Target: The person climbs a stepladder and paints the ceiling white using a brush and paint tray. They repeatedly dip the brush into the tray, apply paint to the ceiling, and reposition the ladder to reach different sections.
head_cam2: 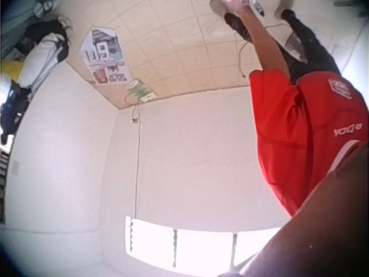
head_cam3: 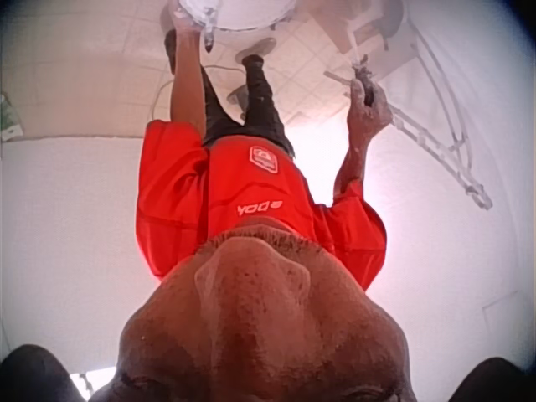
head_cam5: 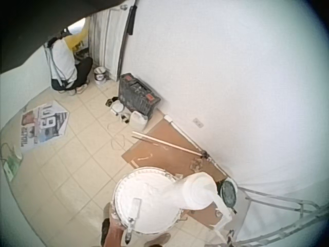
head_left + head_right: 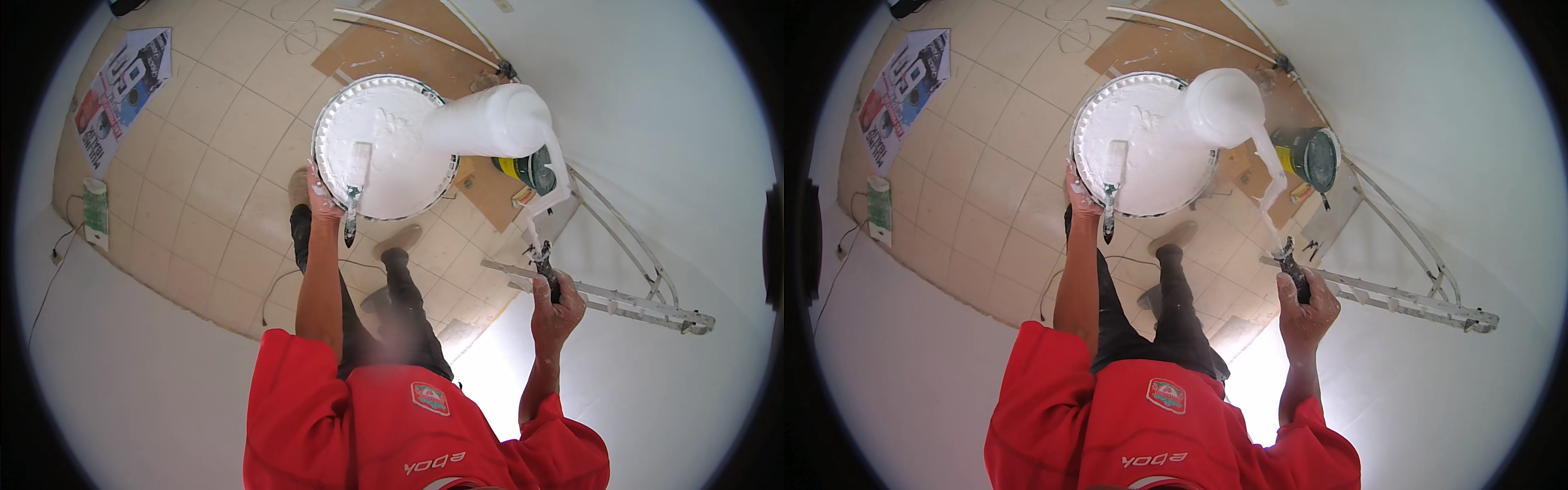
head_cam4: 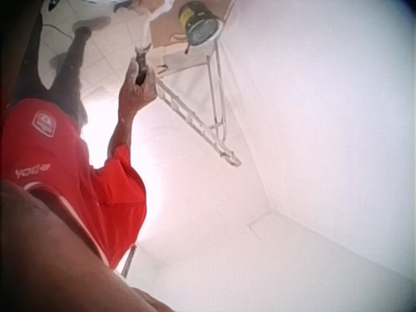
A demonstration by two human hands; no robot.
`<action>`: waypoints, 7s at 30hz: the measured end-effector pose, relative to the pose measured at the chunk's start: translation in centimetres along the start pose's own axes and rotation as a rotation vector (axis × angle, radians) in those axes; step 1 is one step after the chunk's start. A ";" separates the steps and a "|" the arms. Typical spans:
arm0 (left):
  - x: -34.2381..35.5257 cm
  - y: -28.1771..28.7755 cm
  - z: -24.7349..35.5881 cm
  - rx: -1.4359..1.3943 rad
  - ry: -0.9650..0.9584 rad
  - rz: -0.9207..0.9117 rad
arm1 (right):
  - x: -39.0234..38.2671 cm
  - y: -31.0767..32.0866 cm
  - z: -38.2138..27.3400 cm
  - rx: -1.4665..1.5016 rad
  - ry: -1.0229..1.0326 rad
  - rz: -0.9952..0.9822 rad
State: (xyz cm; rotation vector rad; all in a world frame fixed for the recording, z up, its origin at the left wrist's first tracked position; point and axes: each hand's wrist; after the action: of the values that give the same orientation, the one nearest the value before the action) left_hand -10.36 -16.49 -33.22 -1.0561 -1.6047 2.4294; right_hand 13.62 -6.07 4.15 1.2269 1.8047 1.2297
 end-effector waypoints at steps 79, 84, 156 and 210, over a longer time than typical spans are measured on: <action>0.3 -0.6 -0.2 0.025 0.003 -0.085 | -1.4 -3.2 3.3 -0.111 0.090 0.070; 0.3 -1.3 -0.3 0.025 0.002 -0.077 | -0.9 -3.1 3.1 -0.044 0.039 0.055; 13.8 3.3 13.1 0.516 -0.588 -0.062 | 10.2 -20.8 7.3 0.200 -0.525 -0.347; -8.2 -30.9 -17.6 1.115 -0.769 -1.172 | -22.9 -27.6 53.6 -0.292 -1.070 -0.423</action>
State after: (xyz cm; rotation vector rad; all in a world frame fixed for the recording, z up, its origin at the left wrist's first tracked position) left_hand -4.07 8.63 -7.51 0.8195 -0.3138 2.1304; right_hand 58.77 -12.37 -41.46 0.9599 0.9534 0.4002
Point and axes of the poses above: each hand's wrist, its own x-axis towards the middle knuckle, its own y-axis out of the back of the hand, z = x × y, and after that the axes turned 15 degrees about -y, right-handed
